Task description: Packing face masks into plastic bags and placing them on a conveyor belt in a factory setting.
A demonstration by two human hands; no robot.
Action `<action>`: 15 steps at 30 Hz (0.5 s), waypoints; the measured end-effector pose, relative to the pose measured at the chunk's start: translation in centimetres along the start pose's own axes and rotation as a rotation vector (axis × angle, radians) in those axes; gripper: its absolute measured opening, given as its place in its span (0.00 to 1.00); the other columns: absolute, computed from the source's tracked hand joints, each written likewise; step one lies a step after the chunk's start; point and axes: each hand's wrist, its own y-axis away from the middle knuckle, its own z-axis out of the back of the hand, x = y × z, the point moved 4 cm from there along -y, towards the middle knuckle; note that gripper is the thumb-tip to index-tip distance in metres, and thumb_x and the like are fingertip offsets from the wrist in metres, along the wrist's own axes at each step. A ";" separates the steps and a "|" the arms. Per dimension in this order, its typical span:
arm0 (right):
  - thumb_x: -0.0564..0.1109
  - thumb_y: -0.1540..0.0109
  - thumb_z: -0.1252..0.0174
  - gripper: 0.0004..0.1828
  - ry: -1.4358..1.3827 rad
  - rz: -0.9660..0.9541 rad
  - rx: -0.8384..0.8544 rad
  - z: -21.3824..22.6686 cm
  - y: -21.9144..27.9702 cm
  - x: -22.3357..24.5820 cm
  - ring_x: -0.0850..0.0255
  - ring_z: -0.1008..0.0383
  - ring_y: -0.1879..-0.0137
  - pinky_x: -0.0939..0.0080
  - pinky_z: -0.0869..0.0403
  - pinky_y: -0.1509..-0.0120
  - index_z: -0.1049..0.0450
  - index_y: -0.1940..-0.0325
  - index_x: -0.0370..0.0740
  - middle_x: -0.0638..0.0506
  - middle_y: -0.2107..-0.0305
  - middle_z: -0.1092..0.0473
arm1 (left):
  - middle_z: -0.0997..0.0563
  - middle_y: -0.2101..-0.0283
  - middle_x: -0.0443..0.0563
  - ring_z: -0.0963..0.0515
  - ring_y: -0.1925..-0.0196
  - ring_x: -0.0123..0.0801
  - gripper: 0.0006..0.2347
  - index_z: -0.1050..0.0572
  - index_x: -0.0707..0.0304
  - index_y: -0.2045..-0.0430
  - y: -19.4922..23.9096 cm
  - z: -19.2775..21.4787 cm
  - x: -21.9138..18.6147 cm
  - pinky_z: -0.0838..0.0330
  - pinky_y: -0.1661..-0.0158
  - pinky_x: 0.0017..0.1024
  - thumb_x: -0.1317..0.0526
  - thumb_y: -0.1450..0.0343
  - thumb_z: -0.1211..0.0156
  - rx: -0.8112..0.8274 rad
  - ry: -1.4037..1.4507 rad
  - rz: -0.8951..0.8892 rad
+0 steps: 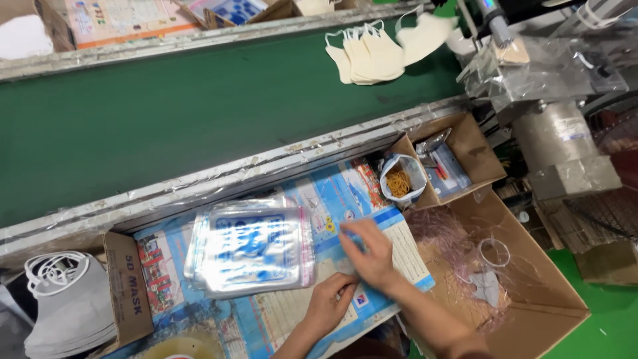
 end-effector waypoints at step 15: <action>0.70 0.55 0.26 0.64 0.679 -0.499 0.350 -4.9 -34.0 -21.7 0.26 0.47 0.28 0.24 0.38 0.35 0.47 0.24 0.46 0.31 0.32 0.44 | 0.18 0.63 0.57 0.19 0.68 0.38 0.04 0.21 0.71 0.62 0.1 0.6 0.1 0.25 0.66 0.31 0.70 0.28 0.40 0.003 0.076 0.014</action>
